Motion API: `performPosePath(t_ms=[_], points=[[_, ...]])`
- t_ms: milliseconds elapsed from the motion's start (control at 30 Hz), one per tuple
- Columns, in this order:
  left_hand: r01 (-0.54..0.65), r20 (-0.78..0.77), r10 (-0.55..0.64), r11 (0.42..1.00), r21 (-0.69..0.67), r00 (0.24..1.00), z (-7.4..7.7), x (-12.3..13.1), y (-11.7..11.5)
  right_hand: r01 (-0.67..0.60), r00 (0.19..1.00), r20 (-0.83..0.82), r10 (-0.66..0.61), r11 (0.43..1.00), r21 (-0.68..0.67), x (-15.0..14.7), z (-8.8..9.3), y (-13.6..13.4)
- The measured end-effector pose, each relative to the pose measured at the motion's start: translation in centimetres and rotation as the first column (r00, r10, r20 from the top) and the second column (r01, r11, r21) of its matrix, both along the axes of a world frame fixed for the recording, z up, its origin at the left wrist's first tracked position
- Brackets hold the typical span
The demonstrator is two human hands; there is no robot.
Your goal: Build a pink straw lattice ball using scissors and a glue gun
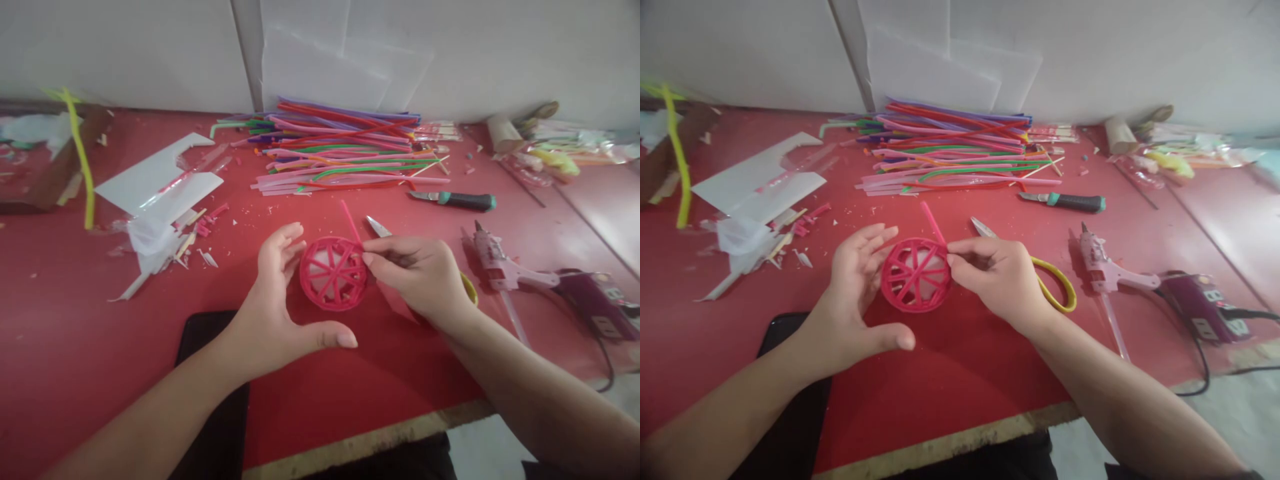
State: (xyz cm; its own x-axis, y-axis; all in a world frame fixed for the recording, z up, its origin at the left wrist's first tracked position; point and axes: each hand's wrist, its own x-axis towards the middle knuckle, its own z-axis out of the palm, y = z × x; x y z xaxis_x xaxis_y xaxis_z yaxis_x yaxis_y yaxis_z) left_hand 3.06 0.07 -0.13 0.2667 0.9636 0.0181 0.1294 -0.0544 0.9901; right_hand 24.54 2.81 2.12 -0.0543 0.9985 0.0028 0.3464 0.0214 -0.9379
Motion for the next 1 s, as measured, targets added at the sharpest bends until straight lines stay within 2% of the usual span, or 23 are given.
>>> performPosePath(t_ms=[100,167,267,367,433,567,667,800,1000], points=[[-0.027,0.163,0.049,0.99,-0.139,0.985,-0.1,-0.3,0.4,0.087,0.994,-0.076,-0.083,0.995,0.056,-0.4,0.4,-0.1],[-0.053,0.218,0.102,0.974,-0.221,0.971,-0.1,-0.3,0.7,0.144,0.983,-0.128,-0.133,0.987,0.075,-0.7,0.6,-0.2],[-0.014,0.293,0.1,0.959,-0.281,0.951,0.3,-0.1,1.0,0.195,0.964,-0.201,-0.177,0.978,0.072,-0.8,0.4,-0.2],[0.047,0.329,0.073,0.939,-0.34,0.941,1.0,0.2,1.1,0.178,0.945,-0.283,-0.166,0.984,0.016,-0.6,0.0,-0.2],[0.045,0.329,0.083,0.93,-0.364,0.941,1.4,0.3,1.0,0.131,0.934,-0.33,-0.134,0.991,-0.032,-0.3,-0.2,-0.2],[0.004,0.33,0.084,0.966,-0.258,0.94,1.3,0.3,1.1,0.034,0.926,-0.371,-0.072,0.994,-0.108,0.2,-0.1,0.0],[-0.09,0.282,0.15,0.973,-0.212,0.948,0.9,0.3,1.1,-0.002,0.912,-0.406,-0.064,0.987,-0.159,0.2,0.4,0.3],[-0.229,0.224,0.274,0.951,-0.208,0.935,0.5,0.3,1.1,0.014,0.898,-0.433,-0.082,0.988,-0.157,0.0,0.5,0.4],[-0.324,-0.002,0.325,0.941,-0.097,0.946,0.8,0.0,0.9,0.047,0.904,-0.413,-0.108,0.987,-0.154,-0.4,-0.6,0.2]])
